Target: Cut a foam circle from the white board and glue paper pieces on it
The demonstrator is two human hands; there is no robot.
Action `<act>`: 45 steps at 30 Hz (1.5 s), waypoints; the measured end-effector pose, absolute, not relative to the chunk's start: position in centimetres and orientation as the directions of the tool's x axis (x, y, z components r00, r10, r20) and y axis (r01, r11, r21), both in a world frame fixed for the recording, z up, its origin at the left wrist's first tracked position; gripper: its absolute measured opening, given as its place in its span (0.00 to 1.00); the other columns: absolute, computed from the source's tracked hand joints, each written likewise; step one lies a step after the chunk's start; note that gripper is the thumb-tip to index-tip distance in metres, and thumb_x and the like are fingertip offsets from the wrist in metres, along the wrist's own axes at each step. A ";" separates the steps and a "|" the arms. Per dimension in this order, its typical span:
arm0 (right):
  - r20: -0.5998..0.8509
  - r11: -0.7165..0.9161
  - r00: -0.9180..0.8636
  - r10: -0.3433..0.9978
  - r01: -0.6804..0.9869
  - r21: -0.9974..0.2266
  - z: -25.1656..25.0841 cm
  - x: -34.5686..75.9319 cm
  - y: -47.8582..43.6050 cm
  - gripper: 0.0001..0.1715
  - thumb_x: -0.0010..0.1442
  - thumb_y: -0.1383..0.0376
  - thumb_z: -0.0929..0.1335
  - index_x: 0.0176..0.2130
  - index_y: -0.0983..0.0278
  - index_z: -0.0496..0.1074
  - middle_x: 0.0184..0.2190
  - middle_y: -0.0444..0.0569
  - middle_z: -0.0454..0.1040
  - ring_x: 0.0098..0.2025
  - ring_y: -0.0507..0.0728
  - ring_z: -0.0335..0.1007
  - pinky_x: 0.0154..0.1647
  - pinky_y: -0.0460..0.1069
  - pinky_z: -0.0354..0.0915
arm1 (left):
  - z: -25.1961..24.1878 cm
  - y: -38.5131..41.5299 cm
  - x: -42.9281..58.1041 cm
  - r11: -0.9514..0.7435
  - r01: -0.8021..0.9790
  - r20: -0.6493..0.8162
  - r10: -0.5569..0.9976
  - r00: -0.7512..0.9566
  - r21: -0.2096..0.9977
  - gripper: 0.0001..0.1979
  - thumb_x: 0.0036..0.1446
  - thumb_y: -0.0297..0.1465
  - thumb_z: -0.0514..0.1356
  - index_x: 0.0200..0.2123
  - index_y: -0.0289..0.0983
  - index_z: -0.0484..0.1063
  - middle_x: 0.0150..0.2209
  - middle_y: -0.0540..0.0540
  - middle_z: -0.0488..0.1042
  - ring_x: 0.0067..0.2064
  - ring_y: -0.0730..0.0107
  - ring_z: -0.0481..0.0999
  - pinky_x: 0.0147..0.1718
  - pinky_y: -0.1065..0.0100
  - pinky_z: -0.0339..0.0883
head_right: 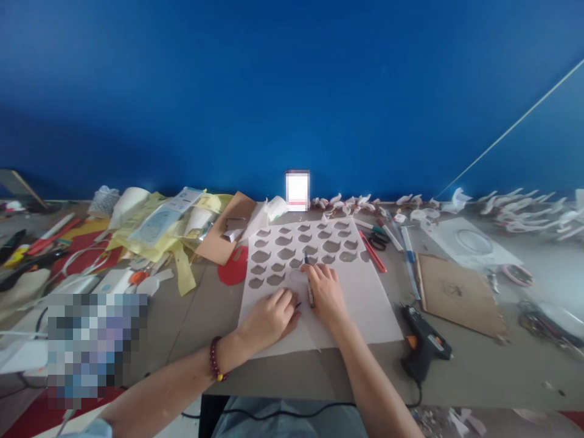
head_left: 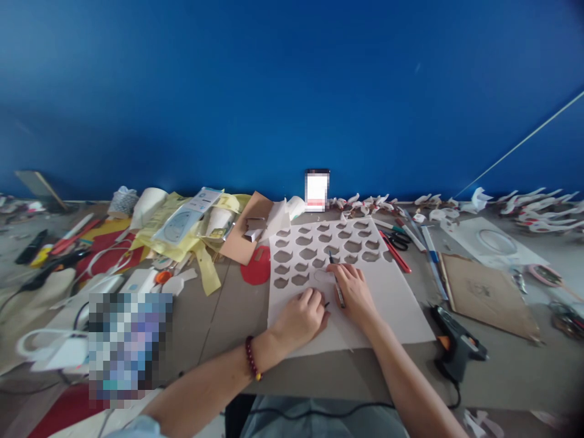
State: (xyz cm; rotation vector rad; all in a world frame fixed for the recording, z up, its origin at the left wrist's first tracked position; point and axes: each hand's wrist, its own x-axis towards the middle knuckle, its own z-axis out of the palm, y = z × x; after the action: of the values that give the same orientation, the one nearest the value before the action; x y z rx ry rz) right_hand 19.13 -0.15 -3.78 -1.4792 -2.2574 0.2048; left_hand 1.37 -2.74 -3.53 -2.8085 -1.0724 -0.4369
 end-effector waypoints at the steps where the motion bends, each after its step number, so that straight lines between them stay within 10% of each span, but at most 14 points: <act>1: 0.268 0.418 -0.338 0.902 0.839 -0.348 -3.7 19.1 -0.2 0.30 0.49 0.75 0.62 0.53 0.63 0.62 0.45 0.55 0.71 0.47 0.65 0.60 0.44 0.56 0.56 | -3.5 -2.7 1.4 -0.746 0.666 0.302 0.635 0.711 0.004 0.09 0.59 0.31 0.56 0.40 0.31 0.70 0.36 0.42 0.71 0.40 0.61 0.70 0.30 0.64 0.66; 7: 0.292 0.423 -0.323 0.900 0.809 -0.407 -3.8 19.2 -0.2 0.25 0.52 0.74 0.61 0.50 0.63 0.64 0.43 0.55 0.71 0.46 0.64 0.61 0.44 0.56 0.57 | -3.7 -2.7 1.3 -0.748 0.663 0.301 0.634 0.712 0.006 0.10 0.59 0.31 0.55 0.41 0.31 0.70 0.37 0.41 0.72 0.40 0.61 0.70 0.31 0.64 0.66; 12: 0.428 0.359 -0.041 0.903 0.619 -0.699 -4.5 19.6 0.1 0.16 0.59 0.68 0.59 0.46 0.62 0.67 0.40 0.53 0.72 0.42 0.60 0.67 0.43 0.55 0.63 | -4.0 -2.7 1.3 -0.751 0.660 0.315 0.627 0.712 0.005 0.13 0.60 0.33 0.55 0.45 0.30 0.69 0.40 0.40 0.73 0.43 0.60 0.71 0.33 0.64 0.67; 18: 0.194 0.106 0.307 0.932 0.282 -0.954 -4.3 19.9 0.4 0.18 0.59 0.56 0.63 0.43 0.62 0.74 0.37 0.52 0.76 0.34 0.57 0.72 0.31 0.50 0.67 | -3.9 -2.7 1.4 -0.752 0.659 0.297 0.628 0.719 -0.006 0.13 0.60 0.32 0.55 0.45 0.30 0.69 0.40 0.39 0.73 0.43 0.60 0.71 0.34 0.63 0.67; 45: 0.102 0.020 0.301 0.948 0.263 -0.965 -5.5 19.8 0.4 0.12 0.49 0.56 0.69 0.28 0.62 0.71 0.21 0.46 0.73 0.24 0.54 0.65 0.24 0.47 0.60 | -3.5 -2.7 1.3 -0.749 0.663 0.322 0.629 0.708 0.006 0.13 0.59 0.32 0.56 0.42 0.29 0.71 0.40 0.41 0.74 0.42 0.61 0.72 0.33 0.65 0.68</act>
State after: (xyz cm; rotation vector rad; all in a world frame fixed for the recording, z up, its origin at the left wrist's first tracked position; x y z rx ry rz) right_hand 19.77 0.37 -5.51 -1.4804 -1.1762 0.7909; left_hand 1.32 -2.68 -3.54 -2.8002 -1.0628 -0.4670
